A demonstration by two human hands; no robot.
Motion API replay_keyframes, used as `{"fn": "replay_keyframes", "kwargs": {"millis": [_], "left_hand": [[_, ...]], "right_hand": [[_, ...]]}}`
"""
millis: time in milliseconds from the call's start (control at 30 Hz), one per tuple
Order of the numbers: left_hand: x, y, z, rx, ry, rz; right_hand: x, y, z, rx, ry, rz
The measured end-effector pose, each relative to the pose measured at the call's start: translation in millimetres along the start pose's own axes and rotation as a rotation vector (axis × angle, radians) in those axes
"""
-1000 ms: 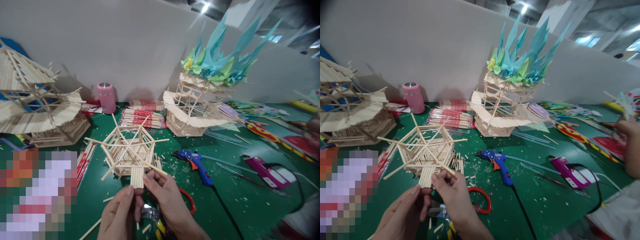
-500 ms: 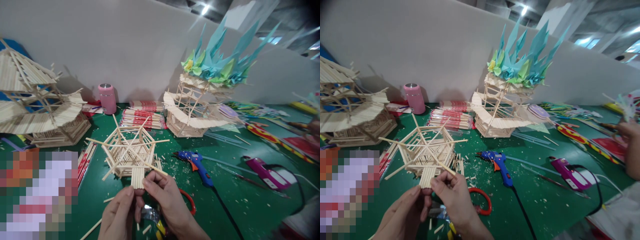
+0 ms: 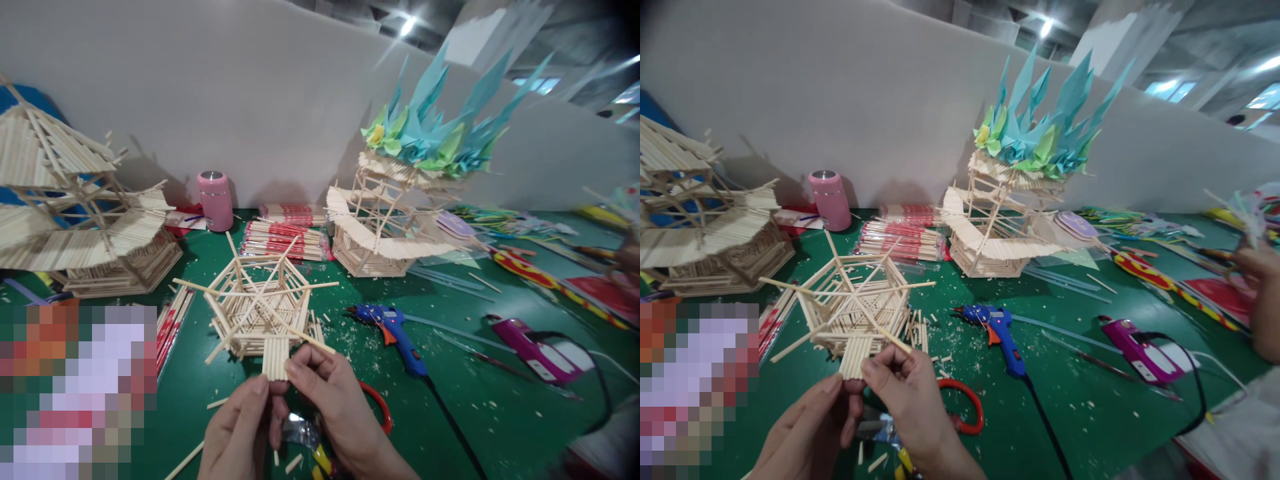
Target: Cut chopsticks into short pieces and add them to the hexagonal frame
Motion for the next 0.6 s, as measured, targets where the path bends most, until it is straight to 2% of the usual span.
{"fn": "replay_keyframes", "kwargs": {"millis": [400,600], "left_hand": [[6,-11.0,-6,0.068,-0.015,0.009],[5,-5.3,-3,0.053,0.024,0.016]], "right_hand": [[-6,-2,-1,0.02,-0.001,-0.021],[-8,-2,-3,0.025,-0.026,0.009]]}}
Point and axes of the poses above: each hand's wrist, its own z-axis away from the middle knuckle, its own y-axis out of the palm, x = y × z, the point moved 1 cm from there along -z, towards the middle knuckle, and after that the axes turned 6 degrees about x, right-handed, at the moved point
